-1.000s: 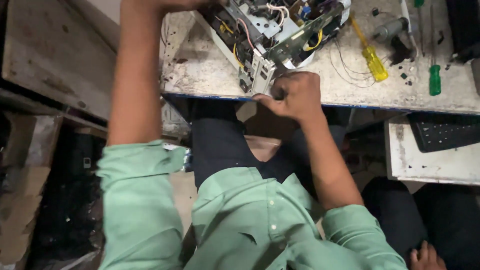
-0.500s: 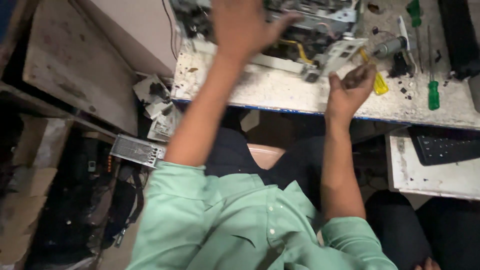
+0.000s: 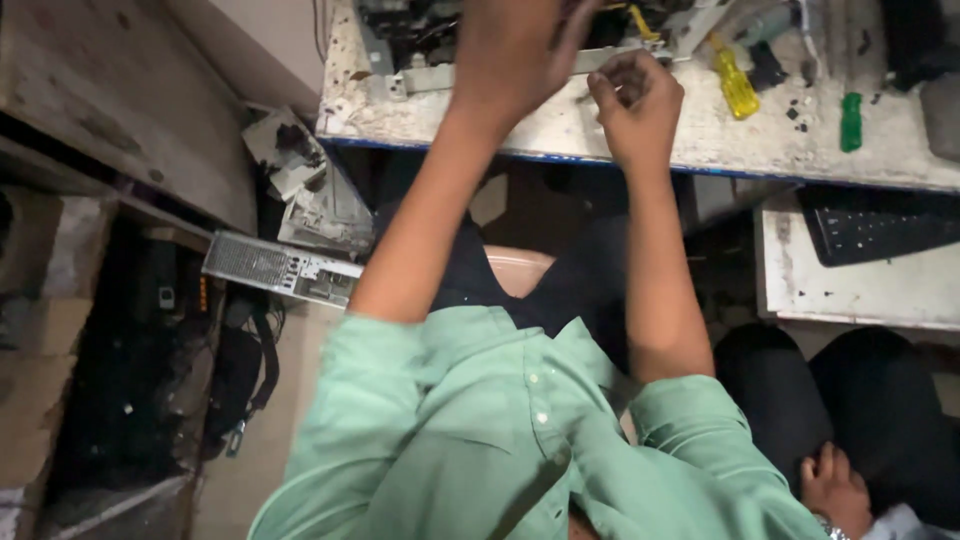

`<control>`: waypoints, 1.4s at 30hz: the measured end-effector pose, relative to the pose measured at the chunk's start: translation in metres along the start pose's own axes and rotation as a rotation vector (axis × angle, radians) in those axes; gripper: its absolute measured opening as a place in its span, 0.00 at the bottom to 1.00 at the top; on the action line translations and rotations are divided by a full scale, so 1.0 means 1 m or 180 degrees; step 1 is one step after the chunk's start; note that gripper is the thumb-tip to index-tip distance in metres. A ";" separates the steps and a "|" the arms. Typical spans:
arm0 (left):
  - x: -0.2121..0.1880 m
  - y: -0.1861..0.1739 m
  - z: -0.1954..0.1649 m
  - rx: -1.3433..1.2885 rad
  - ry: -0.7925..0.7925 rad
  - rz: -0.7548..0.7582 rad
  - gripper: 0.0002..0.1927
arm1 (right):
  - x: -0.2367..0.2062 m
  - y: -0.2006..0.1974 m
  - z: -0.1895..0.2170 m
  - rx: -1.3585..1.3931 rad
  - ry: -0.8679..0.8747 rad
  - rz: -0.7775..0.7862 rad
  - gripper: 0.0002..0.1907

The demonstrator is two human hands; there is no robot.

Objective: The person works on the internal components of an open electronic device, likely a DVD player, on a cluttered workbench. They use a yellow screwdriver to adjust parts and manipulate wires and circuit boards with both hands, repositioning the device several times to access different areas.

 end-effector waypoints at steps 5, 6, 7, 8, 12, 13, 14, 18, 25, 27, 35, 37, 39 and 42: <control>-0.114 -0.046 -0.001 0.0984 -0.0449 -0.0556 0.16 | -0.010 -0.002 0.032 -0.0706 -0.0458 -0.0316 0.11; -0.126 -0.049 0.007 0.1137 -0.0685 -0.0448 0.17 | -0.013 0.007 0.046 -0.1337 -0.0800 -0.0166 0.15; -0.130 -0.050 0.011 0.1204 -0.0611 -0.0389 0.20 | -0.018 0.019 0.058 -0.1968 -0.1139 0.0017 0.19; -0.135 -0.052 0.014 0.1270 -0.0566 -0.0331 0.22 | -0.023 0.031 0.067 -0.2597 -0.1478 0.0235 0.23; -0.131 -0.047 0.029 0.1307 -0.0739 -0.0024 0.31 | -0.020 0.033 0.073 -0.2327 -0.1131 0.0501 0.20; -0.130 -0.044 0.030 0.1424 -0.0808 0.0022 0.31 | -0.021 0.033 0.073 -0.2334 -0.1110 0.0517 0.17; -0.128 -0.041 0.032 0.1535 -0.0860 0.0058 0.31 | -0.020 0.032 0.073 -0.2353 -0.1094 0.0518 0.15; -0.126 -0.037 0.032 0.1788 -0.0805 -0.0201 0.29 | -0.019 0.030 0.071 -0.2235 -0.1201 0.0487 0.20; -0.127 -0.037 0.038 0.1555 -0.0864 -0.0290 0.27 | -0.020 0.027 0.064 -0.1993 -0.1098 0.0435 0.22; -0.128 -0.036 0.036 0.1683 -0.0825 -0.0309 0.27 | -0.020 0.024 0.063 -0.1980 -0.1092 0.0277 0.23; -0.159 -0.053 0.049 -0.0454 -0.0624 -0.1446 0.25 | -0.020 0.019 0.043 -0.1665 -0.1086 -0.0075 0.13; -0.166 -0.055 0.064 -0.1341 -0.0801 -0.1724 0.26 | -0.010 0.012 0.020 -0.1061 -0.0572 0.0000 0.11; -0.170 -0.056 0.077 -0.1756 -0.1057 -0.1960 0.27 | -0.002 0.002 -0.003 -0.0148 -0.0200 0.0076 0.08; -0.168 -0.059 0.088 -0.1904 -0.1174 -0.1836 0.25 | 0.005 -0.018 -0.032 0.1578 0.0091 0.0142 0.05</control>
Point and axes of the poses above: each hand's wrist, its own x-axis towards the middle knuckle, its own y-axis out of the palm, z = x × y, the point moved 6 cm from there along x, towards the middle knuckle, and after that the axes turned 9 degrees about z, right-handed, at the moved point
